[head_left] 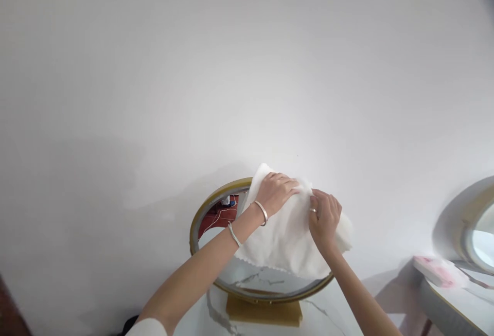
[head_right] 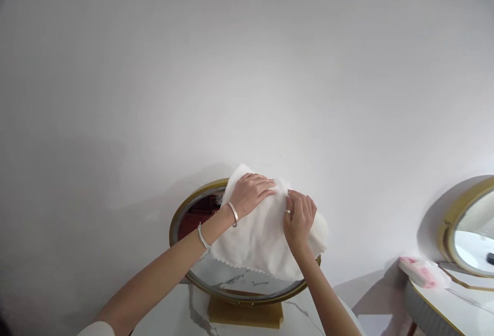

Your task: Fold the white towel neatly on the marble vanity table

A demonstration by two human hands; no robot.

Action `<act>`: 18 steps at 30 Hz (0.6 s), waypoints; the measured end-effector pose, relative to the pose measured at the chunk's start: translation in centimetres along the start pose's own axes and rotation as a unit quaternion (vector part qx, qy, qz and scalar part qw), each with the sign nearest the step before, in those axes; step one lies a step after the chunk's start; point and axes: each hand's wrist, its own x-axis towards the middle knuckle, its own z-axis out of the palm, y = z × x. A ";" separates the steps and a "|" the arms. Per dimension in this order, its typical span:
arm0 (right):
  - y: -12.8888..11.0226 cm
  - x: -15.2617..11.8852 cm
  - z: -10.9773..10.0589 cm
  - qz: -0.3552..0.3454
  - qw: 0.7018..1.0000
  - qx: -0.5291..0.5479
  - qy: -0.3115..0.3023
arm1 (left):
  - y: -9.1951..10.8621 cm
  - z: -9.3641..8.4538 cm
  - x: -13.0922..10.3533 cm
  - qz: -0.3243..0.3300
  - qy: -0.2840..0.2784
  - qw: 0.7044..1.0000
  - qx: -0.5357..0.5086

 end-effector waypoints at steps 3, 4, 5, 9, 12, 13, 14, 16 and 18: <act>-3.2 1.8 2.2 -0.072 0.997 0.010 -0.005 | -2.5 -1.9 -2.6 -0.040 0.059 0.997 -0.035; -4.3 2.2 2.9 -0.099 0.995 0.012 -0.015 | -3.4 -2.4 -3.7 -0.055 0.082 0.994 -0.047; -5.4 2.5 3.6 -0.126 0.991 0.014 -0.030 | -4.2 -2.9 -4.9 -0.071 0.106 0.990 -0.059; -8.1 1.5 5.7 -0.272 0.951 0.035 -0.142 | -6.9 -4.0 -10.7 -0.169 0.220 0.958 -0.077; -8.4 -1.9 6.5 -0.434 0.871 0.082 -0.213 | -7.7 -3.5 -15.2 -0.246 0.277 0.926 -0.072; -8.3 -3.5 6.6 -0.474 0.843 0.093 -0.237 | -7.7 -3.0 -16.7 -0.271 0.289 0.916 -0.065; -8.1 -5.1 6.6 -0.496 0.822 0.098 -0.261 | -7.6 -2.3 -18.2 -0.296 0.299 0.906 -0.056; -7.6 -8.1 6.5 -0.496 0.804 0.104 -0.310 | -7.0 -0.3 -21.1 -0.341 0.301 0.890 -0.027; -6.9 -10.4 6.2 -0.433 0.826 0.120 -0.340 | -6.1 2.0 -23.6 -0.362 0.277 0.890 0.015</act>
